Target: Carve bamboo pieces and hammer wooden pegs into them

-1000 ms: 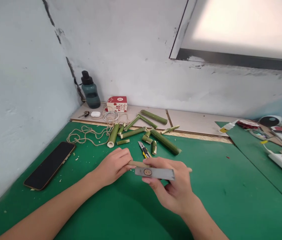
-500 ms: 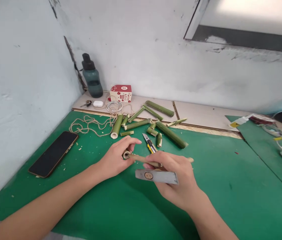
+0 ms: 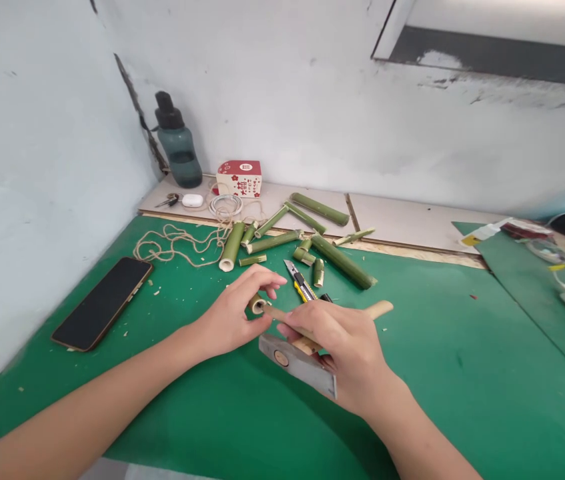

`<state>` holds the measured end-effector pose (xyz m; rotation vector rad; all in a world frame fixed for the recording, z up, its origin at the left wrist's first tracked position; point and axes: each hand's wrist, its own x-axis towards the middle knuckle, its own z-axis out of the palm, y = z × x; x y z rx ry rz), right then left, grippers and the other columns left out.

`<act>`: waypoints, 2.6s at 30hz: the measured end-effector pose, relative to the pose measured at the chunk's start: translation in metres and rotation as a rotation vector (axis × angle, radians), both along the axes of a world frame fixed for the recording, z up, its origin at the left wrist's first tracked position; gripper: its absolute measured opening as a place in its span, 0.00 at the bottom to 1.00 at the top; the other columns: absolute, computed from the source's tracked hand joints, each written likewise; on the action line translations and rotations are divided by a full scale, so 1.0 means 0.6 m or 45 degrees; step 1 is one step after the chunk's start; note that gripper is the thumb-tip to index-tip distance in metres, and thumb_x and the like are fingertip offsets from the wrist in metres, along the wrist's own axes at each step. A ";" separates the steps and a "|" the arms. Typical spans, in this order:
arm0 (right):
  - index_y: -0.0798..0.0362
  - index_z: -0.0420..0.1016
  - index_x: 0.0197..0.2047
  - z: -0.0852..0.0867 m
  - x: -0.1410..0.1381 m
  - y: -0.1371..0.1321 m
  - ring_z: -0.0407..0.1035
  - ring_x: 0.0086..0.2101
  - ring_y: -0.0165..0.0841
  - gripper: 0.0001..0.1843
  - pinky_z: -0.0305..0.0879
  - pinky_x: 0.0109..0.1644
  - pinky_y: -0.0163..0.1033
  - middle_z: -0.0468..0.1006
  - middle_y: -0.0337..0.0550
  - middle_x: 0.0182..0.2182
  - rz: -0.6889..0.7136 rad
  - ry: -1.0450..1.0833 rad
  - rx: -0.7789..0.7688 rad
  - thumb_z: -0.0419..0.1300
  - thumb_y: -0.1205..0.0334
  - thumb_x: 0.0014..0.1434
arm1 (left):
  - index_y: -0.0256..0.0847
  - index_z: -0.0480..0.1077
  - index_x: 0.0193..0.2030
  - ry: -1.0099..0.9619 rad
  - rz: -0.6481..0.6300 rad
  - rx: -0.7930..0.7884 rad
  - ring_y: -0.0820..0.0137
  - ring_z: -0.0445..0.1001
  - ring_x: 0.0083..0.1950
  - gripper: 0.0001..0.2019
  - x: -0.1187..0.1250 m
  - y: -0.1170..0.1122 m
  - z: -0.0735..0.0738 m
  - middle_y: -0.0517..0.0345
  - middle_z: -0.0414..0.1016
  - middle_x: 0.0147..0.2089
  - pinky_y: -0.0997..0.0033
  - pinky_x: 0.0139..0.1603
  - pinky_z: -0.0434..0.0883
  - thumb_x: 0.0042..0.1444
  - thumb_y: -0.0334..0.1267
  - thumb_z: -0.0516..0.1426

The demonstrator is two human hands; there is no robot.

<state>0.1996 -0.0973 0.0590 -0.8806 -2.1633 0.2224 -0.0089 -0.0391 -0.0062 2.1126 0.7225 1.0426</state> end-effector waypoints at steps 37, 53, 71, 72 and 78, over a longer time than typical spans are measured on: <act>0.51 0.68 0.41 -0.021 -0.009 0.001 0.72 0.27 0.30 0.08 0.67 0.29 0.34 0.79 0.40 0.28 0.021 -0.024 0.292 0.57 0.74 0.66 | 0.40 0.60 0.24 0.196 -0.057 -0.236 0.79 0.51 0.23 0.18 -0.017 0.029 0.000 0.69 0.54 0.20 0.78 0.23 0.52 0.64 0.40 0.58; 0.50 0.68 0.40 -0.021 -0.001 -0.002 0.68 0.26 0.30 0.12 0.65 0.28 0.36 0.76 0.38 0.27 0.003 0.088 0.243 0.61 0.76 0.59 | 0.40 0.63 0.25 0.155 0.154 0.290 0.80 0.59 0.21 0.15 -0.021 0.033 -0.015 0.68 0.64 0.20 0.79 0.25 0.57 0.61 0.34 0.60; 0.50 0.66 0.39 -0.025 -0.007 -0.002 0.65 0.26 0.28 0.13 0.57 0.29 0.35 0.73 0.36 0.27 -0.034 0.014 0.057 0.58 0.79 0.57 | 0.41 0.66 0.29 0.236 0.173 0.380 0.77 0.64 0.23 0.17 -0.015 0.030 -0.010 0.68 0.67 0.22 0.76 0.27 0.59 0.65 0.46 0.62; 0.50 0.66 0.39 -0.026 -0.007 -0.002 0.63 0.25 0.28 0.13 0.56 0.29 0.35 0.72 0.35 0.27 -0.034 -0.001 0.042 0.57 0.79 0.57 | 0.41 0.66 0.29 0.257 0.178 0.388 0.77 0.63 0.23 0.17 -0.015 0.031 -0.011 0.68 0.66 0.22 0.76 0.27 0.59 0.66 0.47 0.62; 0.51 0.66 0.41 -0.037 -0.007 0.002 0.62 0.27 0.28 0.15 0.59 0.31 0.34 0.71 0.35 0.28 -0.049 -0.019 -0.059 0.57 0.80 0.54 | 0.41 0.67 0.31 0.412 0.155 0.469 0.74 0.66 0.25 0.16 -0.020 0.034 -0.018 0.66 0.72 0.25 0.73 0.30 0.60 0.69 0.45 0.57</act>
